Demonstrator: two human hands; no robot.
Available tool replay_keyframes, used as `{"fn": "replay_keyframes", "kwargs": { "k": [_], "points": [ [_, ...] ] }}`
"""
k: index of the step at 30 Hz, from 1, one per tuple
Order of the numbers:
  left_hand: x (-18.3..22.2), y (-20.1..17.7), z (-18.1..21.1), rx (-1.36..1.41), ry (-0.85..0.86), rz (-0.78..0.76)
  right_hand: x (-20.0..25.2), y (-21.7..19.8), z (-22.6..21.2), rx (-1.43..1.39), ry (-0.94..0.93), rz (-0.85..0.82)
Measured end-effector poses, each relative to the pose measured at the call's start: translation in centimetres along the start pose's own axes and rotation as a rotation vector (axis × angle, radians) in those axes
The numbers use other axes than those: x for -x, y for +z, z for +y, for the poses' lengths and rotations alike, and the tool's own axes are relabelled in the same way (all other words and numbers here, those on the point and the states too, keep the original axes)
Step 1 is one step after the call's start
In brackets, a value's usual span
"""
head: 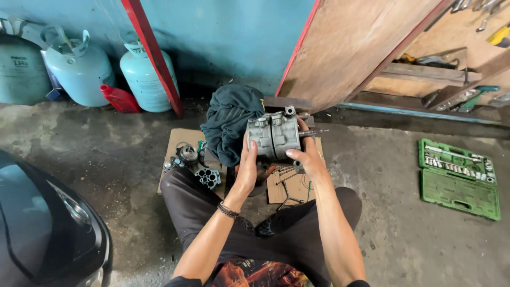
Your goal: Repairing an automotive AC compressor by assembling internal components and using a hammer to seat the housing.
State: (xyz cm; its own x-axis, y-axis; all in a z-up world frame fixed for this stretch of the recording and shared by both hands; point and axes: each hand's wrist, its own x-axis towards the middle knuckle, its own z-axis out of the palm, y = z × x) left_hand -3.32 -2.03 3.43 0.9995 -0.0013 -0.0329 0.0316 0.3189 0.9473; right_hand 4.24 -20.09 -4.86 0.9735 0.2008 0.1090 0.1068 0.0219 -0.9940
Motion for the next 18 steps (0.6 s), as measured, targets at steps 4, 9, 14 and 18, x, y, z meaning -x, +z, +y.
{"fn": "replay_keyframes", "kwargs": {
  "k": [4,9,14,18],
  "points": [
    [-5.1,-4.5,-8.8,0.038,-0.096,-0.064,-1.4,1.1,-1.8,0.028,-0.094,-0.120],
    [-5.9,-6.1,-8.1,-0.162,0.383,0.000,-3.5,1.5,1.1,0.114,-0.152,-0.194],
    [-6.2,-7.9,-10.7,-0.165,0.420,-0.053,-4.6,0.8,6.3,-0.125,-0.133,-0.268],
    [-5.3,-7.1,-8.7,-0.137,0.345,-0.133,-3.0,0.5,8.2,-0.280,0.025,-0.176]
  ]
}}
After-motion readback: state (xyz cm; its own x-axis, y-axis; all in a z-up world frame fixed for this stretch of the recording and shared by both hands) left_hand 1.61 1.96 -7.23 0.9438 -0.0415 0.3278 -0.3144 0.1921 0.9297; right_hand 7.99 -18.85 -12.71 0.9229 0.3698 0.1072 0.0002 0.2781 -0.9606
